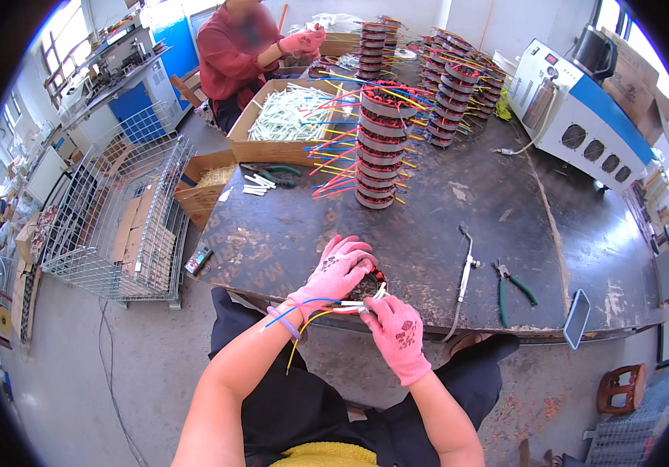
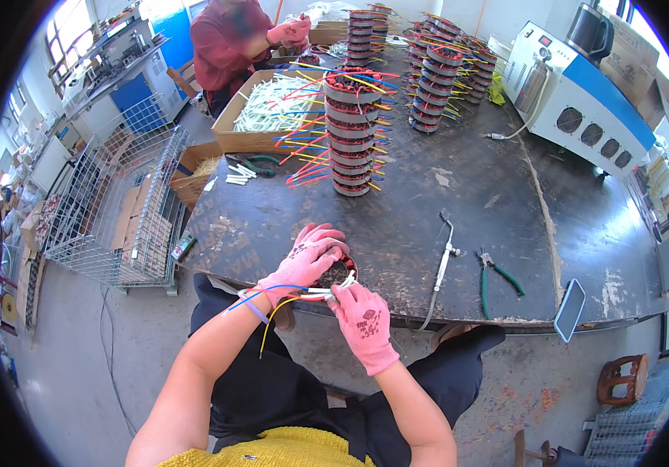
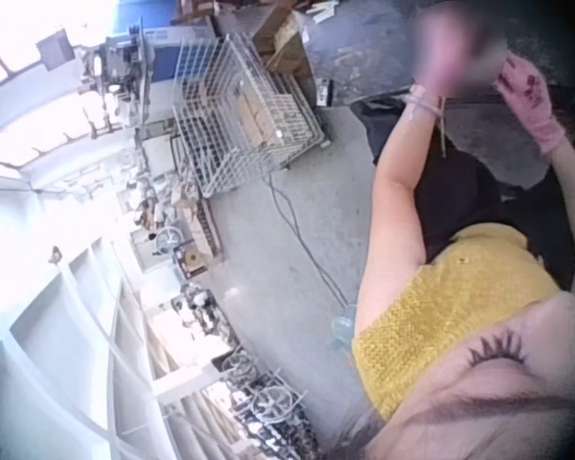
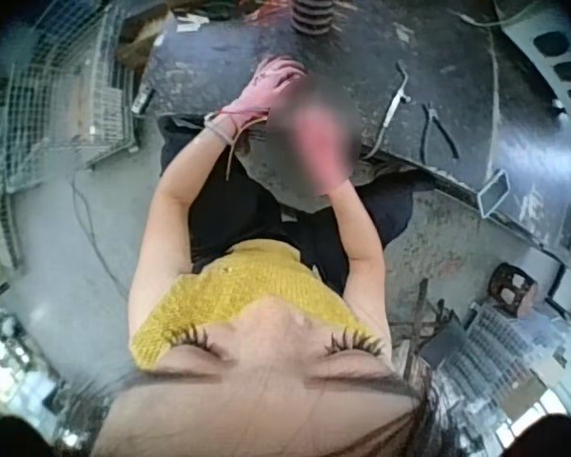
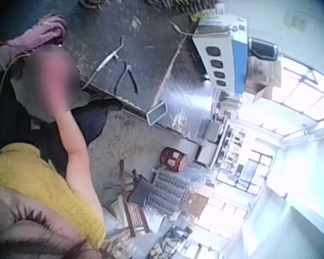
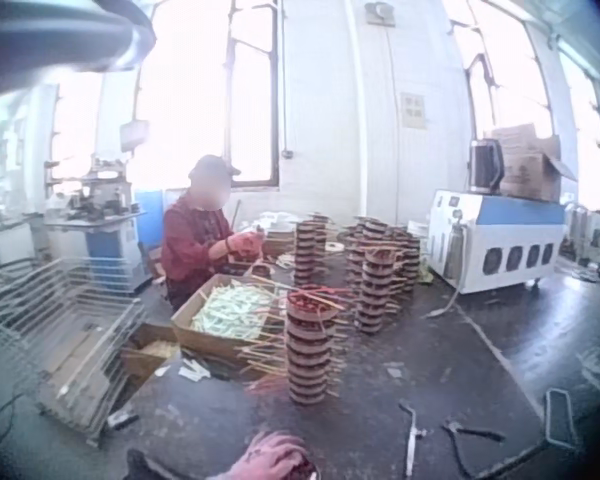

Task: The person solders wire connections on a circular component using a soldering iron and later trims excess wires with pliers.

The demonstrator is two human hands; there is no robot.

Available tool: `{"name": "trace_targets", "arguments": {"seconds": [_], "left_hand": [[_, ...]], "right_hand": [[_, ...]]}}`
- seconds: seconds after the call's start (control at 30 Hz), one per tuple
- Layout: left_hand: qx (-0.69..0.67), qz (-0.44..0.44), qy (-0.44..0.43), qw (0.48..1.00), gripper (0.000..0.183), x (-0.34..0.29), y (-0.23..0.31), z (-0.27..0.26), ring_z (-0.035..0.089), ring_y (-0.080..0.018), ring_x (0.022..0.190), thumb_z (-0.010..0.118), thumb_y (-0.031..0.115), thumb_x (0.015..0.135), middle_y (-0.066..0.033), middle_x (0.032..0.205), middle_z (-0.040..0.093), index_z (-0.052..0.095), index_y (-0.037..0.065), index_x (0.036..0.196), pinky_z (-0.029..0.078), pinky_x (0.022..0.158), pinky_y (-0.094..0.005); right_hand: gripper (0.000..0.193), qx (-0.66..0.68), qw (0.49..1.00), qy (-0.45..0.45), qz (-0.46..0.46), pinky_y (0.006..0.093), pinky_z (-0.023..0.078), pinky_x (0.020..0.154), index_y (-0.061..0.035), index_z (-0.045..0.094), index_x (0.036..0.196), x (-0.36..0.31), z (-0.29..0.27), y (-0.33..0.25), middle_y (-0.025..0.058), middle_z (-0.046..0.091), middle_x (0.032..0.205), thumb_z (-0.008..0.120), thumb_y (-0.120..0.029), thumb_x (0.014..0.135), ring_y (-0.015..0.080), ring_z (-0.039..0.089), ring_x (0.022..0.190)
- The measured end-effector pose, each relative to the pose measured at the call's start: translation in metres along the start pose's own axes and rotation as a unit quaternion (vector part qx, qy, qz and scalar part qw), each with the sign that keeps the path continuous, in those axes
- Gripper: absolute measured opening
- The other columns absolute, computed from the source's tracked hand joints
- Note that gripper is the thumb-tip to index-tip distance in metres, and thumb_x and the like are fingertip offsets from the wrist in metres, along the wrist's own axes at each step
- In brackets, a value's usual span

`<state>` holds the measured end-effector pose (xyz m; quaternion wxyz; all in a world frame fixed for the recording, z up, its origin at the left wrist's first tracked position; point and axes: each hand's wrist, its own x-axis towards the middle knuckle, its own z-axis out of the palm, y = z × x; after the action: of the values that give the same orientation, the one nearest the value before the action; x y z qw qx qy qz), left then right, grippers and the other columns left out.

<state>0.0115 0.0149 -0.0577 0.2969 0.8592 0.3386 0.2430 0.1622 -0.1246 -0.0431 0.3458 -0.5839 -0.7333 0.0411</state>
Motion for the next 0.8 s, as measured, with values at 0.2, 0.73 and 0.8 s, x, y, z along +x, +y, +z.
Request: {"name": "trace_targets", "arguments": {"seconds": [0.2,0.73,0.8], "left_hand": [[-0.004,0.005,0.015,1.0,0.024,0.003,-0.003,0.005,0.042,-0.0279,0.136,0.055,0.029,0.095,-0.0061,0.125,0.06,0.071,0.015,0.107,0.016,0.121,-0.0504],[-0.014,0.063,-0.05,0.997,0.024,0.004,-0.002,-0.001,0.043,-0.0248,0.136,0.053,0.029,0.097,-0.0054,0.126,0.06,0.071,0.018,0.109,0.014,0.121,-0.0495],[-0.015,0.061,-0.074,0.995,0.027,0.006,-0.008,-0.001,0.039,-0.0277,0.139,0.052,0.03,0.099,-0.0078,0.133,0.057,0.07,0.016,0.113,0.012,0.121,-0.0514]], "right_hand": [[0.015,0.066,0.996,-0.057,0.012,0.0367,0.051,0.068,-0.0089,0.07,0.093,-0.023,-0.021,0.013,0.0085,0.064,0.082,0.073,-0.02,0.084,0.0274,0.065,0.075],[0.024,0.168,0.943,-0.229,0.171,0.0394,0.053,0.072,-0.0084,0.069,0.1,-0.017,-0.04,0.005,0.0123,0.067,0.089,0.07,-0.026,0.084,0.0291,0.067,0.082],[0.037,0.124,0.921,-0.332,0.16,0.0398,0.053,0.079,-0.0088,0.069,0.105,-0.028,-0.041,0.003,0.0127,0.069,0.096,0.064,-0.039,0.086,0.0292,0.068,0.091]]}}
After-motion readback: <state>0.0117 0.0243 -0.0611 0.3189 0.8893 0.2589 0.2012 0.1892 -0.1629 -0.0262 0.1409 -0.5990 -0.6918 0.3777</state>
